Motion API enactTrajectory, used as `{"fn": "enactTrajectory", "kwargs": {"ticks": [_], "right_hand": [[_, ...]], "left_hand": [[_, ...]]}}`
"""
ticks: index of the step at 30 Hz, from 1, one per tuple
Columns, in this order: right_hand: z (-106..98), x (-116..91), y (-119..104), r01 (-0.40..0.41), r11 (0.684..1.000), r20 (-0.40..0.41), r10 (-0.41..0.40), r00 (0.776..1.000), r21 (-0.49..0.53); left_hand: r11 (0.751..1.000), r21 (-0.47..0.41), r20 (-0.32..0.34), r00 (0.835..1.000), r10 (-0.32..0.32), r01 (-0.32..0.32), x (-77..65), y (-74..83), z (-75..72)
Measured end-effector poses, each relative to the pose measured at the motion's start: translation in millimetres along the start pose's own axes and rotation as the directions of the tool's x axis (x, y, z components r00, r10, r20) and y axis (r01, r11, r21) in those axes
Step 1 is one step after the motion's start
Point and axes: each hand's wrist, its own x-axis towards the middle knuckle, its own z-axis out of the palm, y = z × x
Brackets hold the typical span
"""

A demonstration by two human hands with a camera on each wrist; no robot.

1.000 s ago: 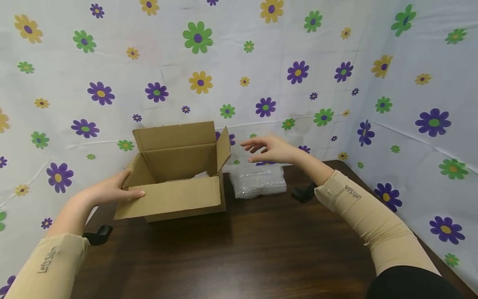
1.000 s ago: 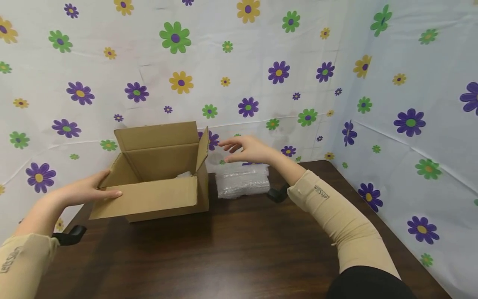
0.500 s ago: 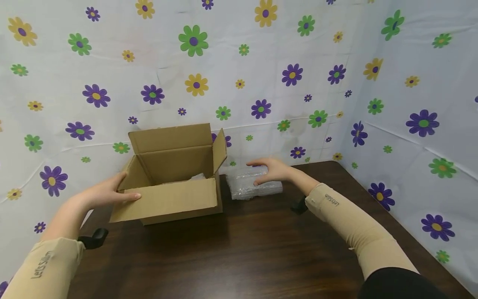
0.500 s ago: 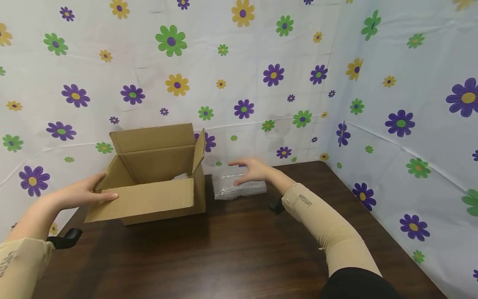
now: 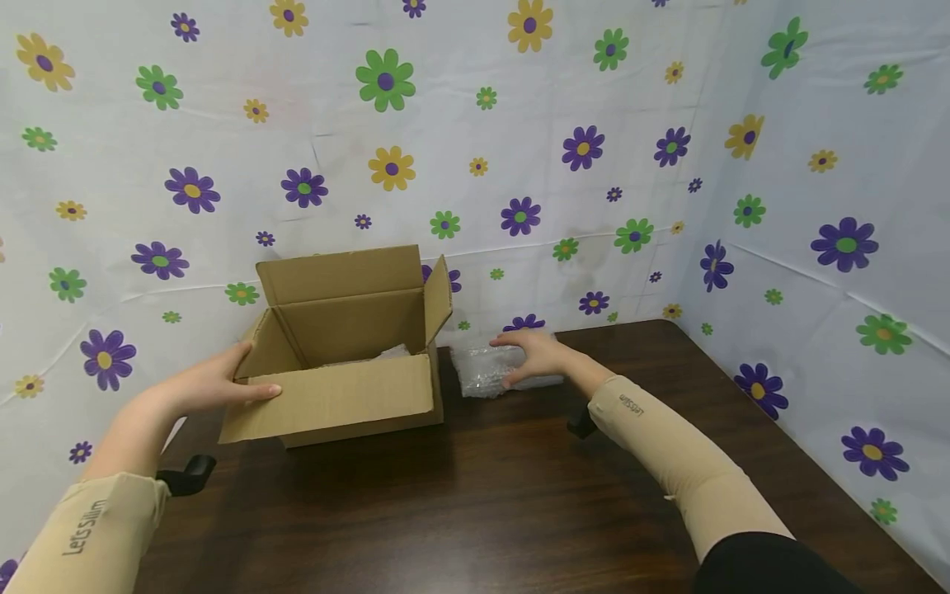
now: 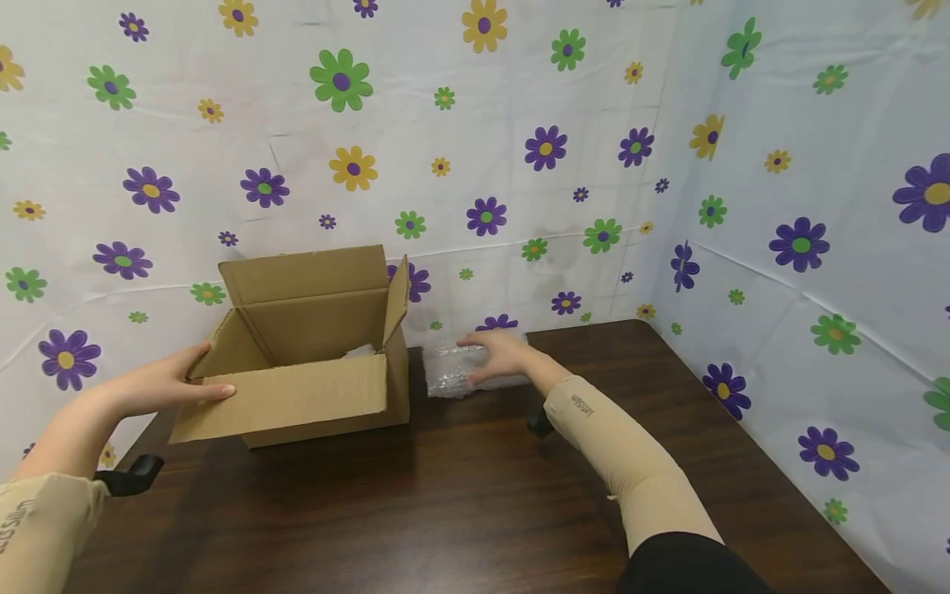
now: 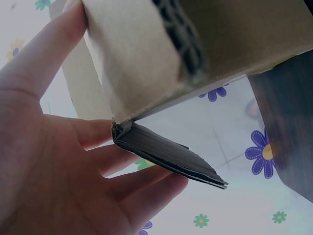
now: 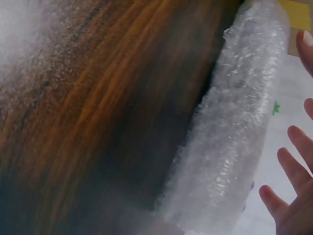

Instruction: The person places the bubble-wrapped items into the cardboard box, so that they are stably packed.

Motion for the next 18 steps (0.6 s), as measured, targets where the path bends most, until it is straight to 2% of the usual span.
{"fn": "enactTrajectory", "kwargs": {"ticks": [3, 12, 18], "right_hand": [[4.8, 2.8, 2.8, 0.007, 1.000, 0.013, -0.007, 1.000, -0.029], [15.7, 6.3, 10.1, -0.035, 0.998, 0.054, 0.038, 0.998, -0.057], [22.2, 6.2, 13.7, -0.062, 0.997, 0.037, 0.064, 0.997, -0.045]], "left_hand": [[1.000, -0.004, 0.003, 1.000, -0.005, 0.005, 0.1, -0.2, 0.7], [1.000, -0.013, 0.005, 1.000, -0.016, 0.016, 0.9, -1.3, 1.7], [1.000, -0.020, 0.003, 1.000, -0.012, 0.013, 1.6, -1.2, 0.5]]}}
